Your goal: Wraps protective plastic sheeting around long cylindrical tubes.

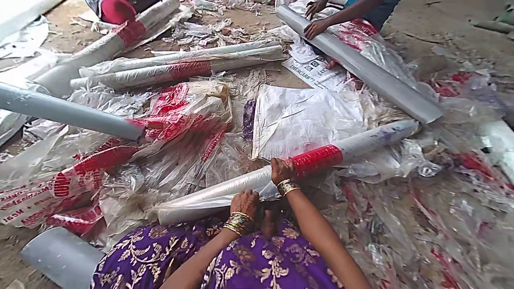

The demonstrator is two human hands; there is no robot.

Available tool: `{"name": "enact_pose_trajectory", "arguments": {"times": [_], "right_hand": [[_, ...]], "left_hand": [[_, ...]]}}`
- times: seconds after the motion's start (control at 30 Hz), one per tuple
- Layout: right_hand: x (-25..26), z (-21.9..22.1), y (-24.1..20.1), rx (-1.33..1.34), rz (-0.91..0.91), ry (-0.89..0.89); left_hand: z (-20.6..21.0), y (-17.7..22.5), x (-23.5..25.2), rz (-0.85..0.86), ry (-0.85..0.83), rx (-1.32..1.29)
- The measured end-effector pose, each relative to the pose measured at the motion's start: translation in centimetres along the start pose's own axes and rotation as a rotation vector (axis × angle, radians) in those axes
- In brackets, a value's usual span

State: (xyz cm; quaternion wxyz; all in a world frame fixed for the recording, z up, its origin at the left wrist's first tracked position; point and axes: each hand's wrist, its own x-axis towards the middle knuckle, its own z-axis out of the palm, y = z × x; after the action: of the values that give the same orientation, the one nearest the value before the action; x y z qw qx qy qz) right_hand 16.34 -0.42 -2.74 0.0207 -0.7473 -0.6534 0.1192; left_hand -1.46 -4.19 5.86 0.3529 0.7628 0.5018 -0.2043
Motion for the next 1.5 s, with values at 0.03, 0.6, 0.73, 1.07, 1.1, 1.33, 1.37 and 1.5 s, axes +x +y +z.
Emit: {"name": "enact_pose_trajectory", "arguments": {"times": [0.03,0.6,0.73,1.07,1.1,1.33,1.37,1.5], "right_hand": [[0.0,0.1,0.1,-0.013,-0.013,0.003],[-0.2,0.6,0.1,0.017,0.032,0.068],[-0.8,1.5,0.3,0.055,0.022,0.166],[-0.8,1.6,0.3,0.039,0.029,0.175],[-0.7,1.6,0.4,0.037,0.034,0.17],[-0.7,1.5,0.2,0.044,0.051,0.148],[-0.7,1.6,0.2,0.044,0.052,0.156],[-0.7,1.2,-0.1,0.055,0.084,0.103]], "left_hand": [[0.2,0.1,-0.5,0.005,-0.014,-0.011],[1.7,1.0,-1.3,0.007,-0.045,-0.038],[-1.4,0.6,-0.2,0.08,-0.157,0.017],[-0.6,-0.5,4.2,0.196,-0.068,-0.006],[0.2,-1.0,4.7,0.196,-0.025,-0.042],[3.4,-1.4,4.6,0.168,0.186,-0.078],[3.6,-1.3,4.6,0.169,0.196,-0.06],[4.5,-1.5,4.9,0.191,0.285,-0.03]]}}
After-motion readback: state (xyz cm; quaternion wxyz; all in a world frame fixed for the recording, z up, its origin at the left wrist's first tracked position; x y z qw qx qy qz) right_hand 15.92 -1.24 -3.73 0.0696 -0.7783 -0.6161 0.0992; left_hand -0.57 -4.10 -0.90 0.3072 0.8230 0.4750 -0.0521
